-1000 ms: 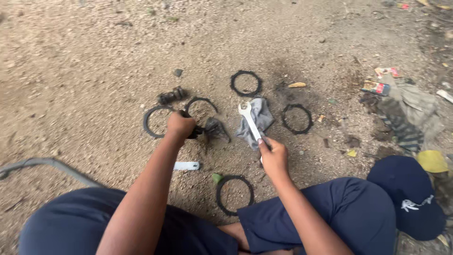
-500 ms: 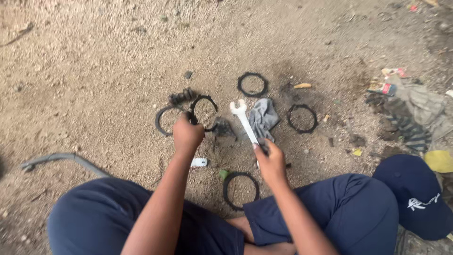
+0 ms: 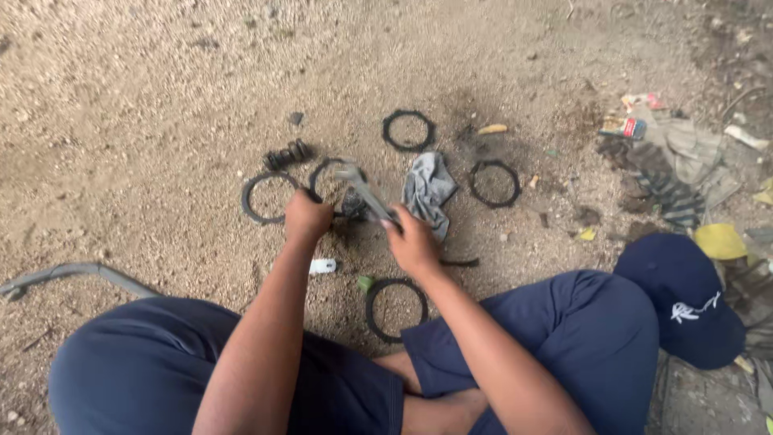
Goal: The person cleans and reassembles mechanical components on the ground, using a cloth to wipe a circular part and a wrench to work on other metal pieces.
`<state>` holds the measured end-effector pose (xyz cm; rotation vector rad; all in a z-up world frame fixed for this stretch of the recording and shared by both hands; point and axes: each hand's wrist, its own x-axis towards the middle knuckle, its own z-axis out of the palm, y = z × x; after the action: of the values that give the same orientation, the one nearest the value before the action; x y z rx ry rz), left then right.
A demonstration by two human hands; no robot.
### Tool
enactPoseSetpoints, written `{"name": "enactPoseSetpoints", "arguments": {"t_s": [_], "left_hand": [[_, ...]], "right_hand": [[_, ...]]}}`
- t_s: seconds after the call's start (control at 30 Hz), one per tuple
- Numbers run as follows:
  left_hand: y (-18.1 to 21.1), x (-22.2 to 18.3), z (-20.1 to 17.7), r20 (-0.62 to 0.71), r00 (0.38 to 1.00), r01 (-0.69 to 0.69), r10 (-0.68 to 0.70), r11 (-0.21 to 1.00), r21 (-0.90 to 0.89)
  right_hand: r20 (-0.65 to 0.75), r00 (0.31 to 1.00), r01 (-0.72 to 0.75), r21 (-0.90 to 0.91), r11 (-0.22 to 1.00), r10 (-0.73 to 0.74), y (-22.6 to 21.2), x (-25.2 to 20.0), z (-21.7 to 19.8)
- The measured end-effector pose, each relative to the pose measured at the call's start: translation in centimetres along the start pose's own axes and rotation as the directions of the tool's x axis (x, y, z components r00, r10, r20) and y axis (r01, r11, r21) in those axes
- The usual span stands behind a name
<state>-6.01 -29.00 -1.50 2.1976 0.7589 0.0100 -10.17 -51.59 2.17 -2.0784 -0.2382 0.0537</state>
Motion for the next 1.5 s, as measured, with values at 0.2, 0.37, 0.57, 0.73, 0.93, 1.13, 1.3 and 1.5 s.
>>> {"name": "enactPoseSetpoints", "arguments": {"t_s": [0.2, 0.37, 0.57, 0.73, 0.93, 1.13, 1.3, 1.5], "left_hand": [[0.5, -0.1, -0.9, 0.088, 0.993, 0.071, -0.072, 0.997, 0.012], [2.3, 0.7, -0.9, 0.036, 0.998, 0.046, -0.048, 0.998, 0.046], [4.5, 1.7, -1.1, -0.065, 0.997, -0.039, 0.034, 0.996, -0.078], [3.5, 2.3, -0.8, -0.132, 0.991, -0.051, 0.035, 0.992, -0.115], [2.5, 2.9, 0.1, -0.111, 0.993, 0.004, -0.026, 0.983, -0.186], [2.0, 2.8, -0.5, -0.102, 0.990, 0.084, -0.100, 0.985, -0.153], [2.8, 2.3, -0.6, -0.101, 0.989, 0.096, -0.108, 0.988, -0.120], [4.0, 1.7, -2.1, 0.067, 0.983, 0.180, -0.173, 0.979, -0.100]], "right_hand": [[-0.023, 0.998, 0.052, -0.197, 0.979, -0.057, -0.4, 1.0, 3.0], [-0.198, 0.980, 0.024, 0.223, 0.974, 0.022, 1.4, 0.9, 1.5], [-0.022, 0.998, 0.052, -0.192, 0.980, -0.057, 2.6, 1.1, -0.6], [-0.251, 0.960, -0.093, 0.139, 0.986, 0.126, 0.4, -0.3, 1.6], [-0.016, 0.995, -0.097, -0.269, 0.958, 0.097, 3.5, -2.1, 3.5], [-0.136, 0.954, -0.243, 0.176, 0.954, 0.268, 3.2, 0.0, 1.7], [-0.400, 0.914, 0.173, 0.229, 0.958, -0.069, 2.7, -1.0, 2.2], [-0.074, 0.961, -0.223, 0.357, 0.907, 0.265, -1.2, -0.6, 0.6]]}}
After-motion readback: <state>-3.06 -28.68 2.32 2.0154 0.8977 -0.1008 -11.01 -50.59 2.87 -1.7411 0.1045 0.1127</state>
